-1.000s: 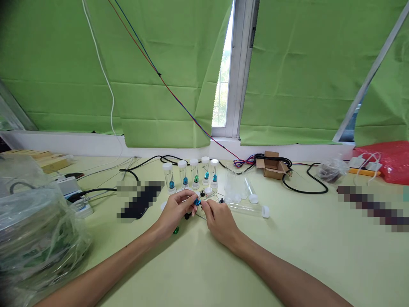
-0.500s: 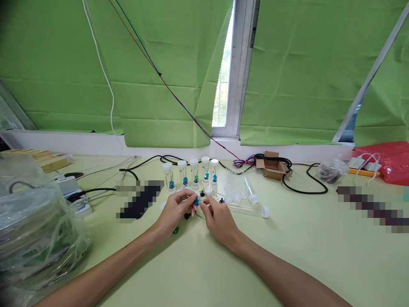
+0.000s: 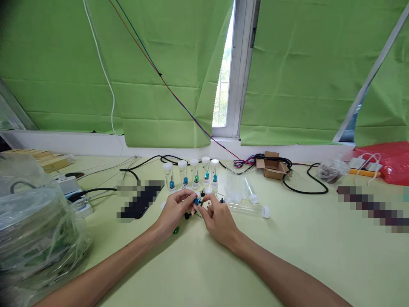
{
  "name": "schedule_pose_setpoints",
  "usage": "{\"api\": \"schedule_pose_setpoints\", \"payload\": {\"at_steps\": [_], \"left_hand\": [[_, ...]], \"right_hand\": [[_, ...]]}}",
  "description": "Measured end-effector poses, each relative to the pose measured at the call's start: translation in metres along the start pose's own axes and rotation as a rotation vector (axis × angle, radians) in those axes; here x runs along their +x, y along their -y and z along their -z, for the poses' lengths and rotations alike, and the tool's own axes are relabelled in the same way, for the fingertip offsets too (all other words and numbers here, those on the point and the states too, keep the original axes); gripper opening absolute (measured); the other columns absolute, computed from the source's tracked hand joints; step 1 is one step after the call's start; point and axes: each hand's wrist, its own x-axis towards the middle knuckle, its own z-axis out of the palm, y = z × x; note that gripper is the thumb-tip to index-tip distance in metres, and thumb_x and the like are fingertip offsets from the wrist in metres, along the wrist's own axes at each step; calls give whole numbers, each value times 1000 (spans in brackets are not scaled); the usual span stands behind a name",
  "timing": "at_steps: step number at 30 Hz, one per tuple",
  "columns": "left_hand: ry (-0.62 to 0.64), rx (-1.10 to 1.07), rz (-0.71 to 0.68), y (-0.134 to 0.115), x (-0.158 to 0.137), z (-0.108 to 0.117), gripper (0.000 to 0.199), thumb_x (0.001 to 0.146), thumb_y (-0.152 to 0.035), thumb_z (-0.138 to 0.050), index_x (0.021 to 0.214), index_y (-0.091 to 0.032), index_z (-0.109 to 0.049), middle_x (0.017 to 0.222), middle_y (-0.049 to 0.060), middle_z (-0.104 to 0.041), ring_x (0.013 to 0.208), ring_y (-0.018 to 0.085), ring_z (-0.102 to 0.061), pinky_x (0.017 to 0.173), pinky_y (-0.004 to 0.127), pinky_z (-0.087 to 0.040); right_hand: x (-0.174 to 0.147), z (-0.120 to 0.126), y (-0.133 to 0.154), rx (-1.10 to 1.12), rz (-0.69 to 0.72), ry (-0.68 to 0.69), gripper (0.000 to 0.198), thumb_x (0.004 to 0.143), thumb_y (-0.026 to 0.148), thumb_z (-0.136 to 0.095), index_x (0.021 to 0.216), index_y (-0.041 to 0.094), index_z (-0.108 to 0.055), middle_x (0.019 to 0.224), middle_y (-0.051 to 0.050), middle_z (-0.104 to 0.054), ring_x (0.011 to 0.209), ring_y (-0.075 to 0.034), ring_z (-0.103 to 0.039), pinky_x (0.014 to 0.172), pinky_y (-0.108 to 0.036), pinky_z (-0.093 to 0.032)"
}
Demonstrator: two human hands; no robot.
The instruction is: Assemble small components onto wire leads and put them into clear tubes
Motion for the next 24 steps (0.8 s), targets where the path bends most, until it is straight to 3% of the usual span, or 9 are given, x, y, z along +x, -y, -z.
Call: {"api": "schedule_pose_setpoints", "payload": {"at_steps": [3, 8, 16, 21, 24], "left_hand": [[17, 12, -17, 2, 0, 0, 23, 77, -37, -69, 74, -15, -64, 59, 0, -60, 49, 10, -53, 56, 24, -43], [28, 14, -18, 3, 0, 0, 25, 76, -39, -70, 75, -15, -64, 60, 0, -61, 50, 11, -54, 56, 25, -44], [-7, -6, 3, -2, -1, -1, 24, 73, -38, -72, 72, -15, -64, 58, -1, -60, 48, 10, -53, 54, 24, -43], [-1, 9, 0, -1, -1, -1, 25, 74, -39, -71, 73, -15, -63, 59, 0, -60, 48, 10, -53, 52, 24, -42], [22, 10, -16, 3, 0, 0, 26, 75, -39, -70, 74, -14, -63, 62, 1, -61, 49, 10, -54, 55, 25, -44]], "right_hand": [[1, 0, -1, -18, -1, -1, 16, 94, 34, -46, 92, 20, -54, 47, 9, -42, 43, -10, -35, 48, -23, -28], [2, 1, 0, -48, -17, 5, 37, 98, 36, -36, 67, 21, -49, 47, 4, -45, 44, -12, -42, 50, -25, -33], [0, 1, 2, -6, 3, -42, 21, 92, 36, -50, 101, 18, -54, 47, 10, -41, 42, -10, -38, 47, -23, -28], [0, 1, 0, 1, 15, -32, 18, 92, 34, -48, 98, 18, -55, 47, 10, -40, 43, -10, -36, 47, -23, -27], [1, 1, -1, -16, 5, -26, 23, 95, 36, -44, 86, 19, -57, 48, 8, -42, 43, -10, -36, 47, -24, -28]]}}
